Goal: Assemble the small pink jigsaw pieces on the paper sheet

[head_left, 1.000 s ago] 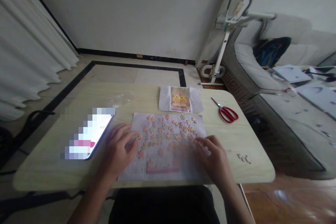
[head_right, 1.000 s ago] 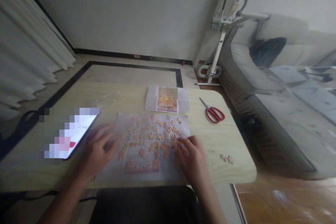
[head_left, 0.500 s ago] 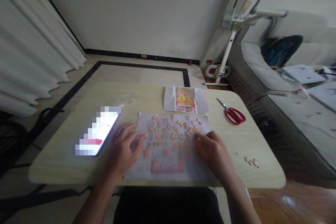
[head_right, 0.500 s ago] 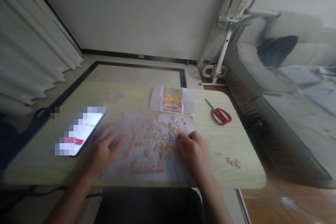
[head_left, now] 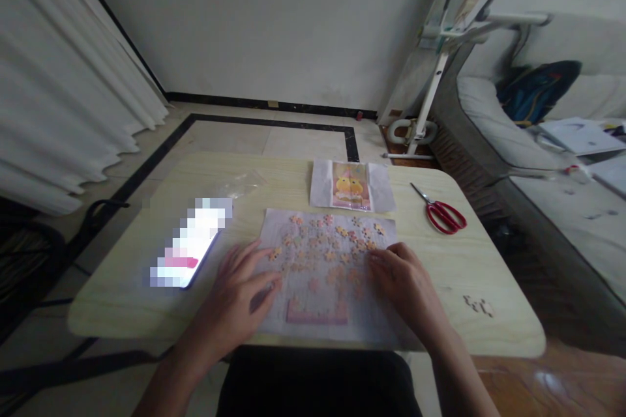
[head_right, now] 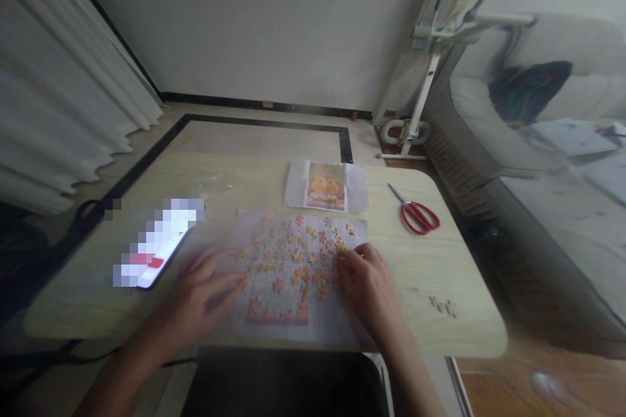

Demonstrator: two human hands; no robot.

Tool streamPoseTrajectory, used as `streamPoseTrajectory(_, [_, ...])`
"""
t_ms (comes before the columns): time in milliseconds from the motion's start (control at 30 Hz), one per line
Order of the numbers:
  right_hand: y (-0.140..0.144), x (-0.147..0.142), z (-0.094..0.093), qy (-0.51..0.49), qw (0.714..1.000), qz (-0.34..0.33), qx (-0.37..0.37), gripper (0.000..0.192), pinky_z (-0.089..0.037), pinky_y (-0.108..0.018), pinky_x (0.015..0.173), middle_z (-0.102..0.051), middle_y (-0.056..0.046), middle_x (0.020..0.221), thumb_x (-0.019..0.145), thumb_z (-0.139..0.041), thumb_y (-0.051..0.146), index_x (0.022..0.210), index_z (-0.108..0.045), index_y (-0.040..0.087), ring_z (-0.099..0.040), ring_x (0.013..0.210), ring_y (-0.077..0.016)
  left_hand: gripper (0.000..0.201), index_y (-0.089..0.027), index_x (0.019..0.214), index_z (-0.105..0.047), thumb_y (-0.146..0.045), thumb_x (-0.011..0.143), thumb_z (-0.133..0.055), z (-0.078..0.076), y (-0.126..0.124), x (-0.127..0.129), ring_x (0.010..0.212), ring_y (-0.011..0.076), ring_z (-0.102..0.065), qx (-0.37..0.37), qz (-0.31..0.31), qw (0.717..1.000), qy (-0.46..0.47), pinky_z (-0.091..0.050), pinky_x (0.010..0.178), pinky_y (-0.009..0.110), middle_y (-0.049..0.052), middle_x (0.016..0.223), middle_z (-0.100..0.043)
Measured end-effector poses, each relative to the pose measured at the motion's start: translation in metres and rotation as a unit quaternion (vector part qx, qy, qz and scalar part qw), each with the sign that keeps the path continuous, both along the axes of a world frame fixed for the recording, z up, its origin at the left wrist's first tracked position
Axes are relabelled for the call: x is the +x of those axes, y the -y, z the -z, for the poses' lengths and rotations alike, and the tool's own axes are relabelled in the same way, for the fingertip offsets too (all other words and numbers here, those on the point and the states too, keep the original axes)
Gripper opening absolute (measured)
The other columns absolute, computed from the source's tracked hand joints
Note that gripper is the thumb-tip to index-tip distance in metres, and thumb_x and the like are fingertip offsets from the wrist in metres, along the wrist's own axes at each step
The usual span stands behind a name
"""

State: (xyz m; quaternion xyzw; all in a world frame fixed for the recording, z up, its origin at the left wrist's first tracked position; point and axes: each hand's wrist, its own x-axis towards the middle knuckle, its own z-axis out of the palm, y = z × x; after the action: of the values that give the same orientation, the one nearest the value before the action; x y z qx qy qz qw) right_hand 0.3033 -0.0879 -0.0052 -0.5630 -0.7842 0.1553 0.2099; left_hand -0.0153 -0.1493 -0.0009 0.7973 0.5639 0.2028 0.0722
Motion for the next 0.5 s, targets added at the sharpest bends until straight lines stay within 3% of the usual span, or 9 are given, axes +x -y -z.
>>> streamPoseTrajectory(200, [0.000,0.001,-0.001,0.010,1.000,-0.005,0.005,0.019,-0.051,-0.035,0.072,-0.060,-0.008,0.090,0.091,-0.054,0.024,0.100,-0.071,0.022,-0.060,0.079,-0.0212,0.017,-0.031,0.098,-0.072,-0.027,0.089,-0.059,0.007,-0.002,-0.003,0.126,0.0293,-0.047,0.012,0.013,1.000,-0.004,-0.040,0.105,0.056,0.004,0.127,-0.058])
streamPoseTrajectory(367, [-0.001,0.001,-0.009,-0.022,1.000,-0.017,-0.011,0.010,-0.048,-0.033,0.071,-0.060,-0.007,0.092,0.088,-0.056,0.020,0.092,-0.066,0.020,-0.059,0.080,-0.0204,0.013,-0.025,0.093,-0.070,-0.028,0.087,-0.060,-0.004,-0.003,0.000,0.127,0.0318,-0.045,-0.009,0.013,1.000,-0.007,-0.039,0.105,0.058,0.007,0.128,-0.057])
streamPoseTrajectory(500, [0.001,0.004,-0.015,-0.061,0.998,-0.017,-0.009,0.007,-0.045,-0.030,0.066,-0.059,-0.003,0.080,0.084,-0.058,0.016,0.079,-0.060,0.020,-0.056,0.074,-0.0181,0.015,-0.024,0.099,-0.068,-0.027,0.086,-0.061,-0.009,-0.006,0.013,0.124,0.0309,-0.047,0.013,0.029,0.999,0.015,-0.039,0.103,0.058,0.007,0.123,-0.060])
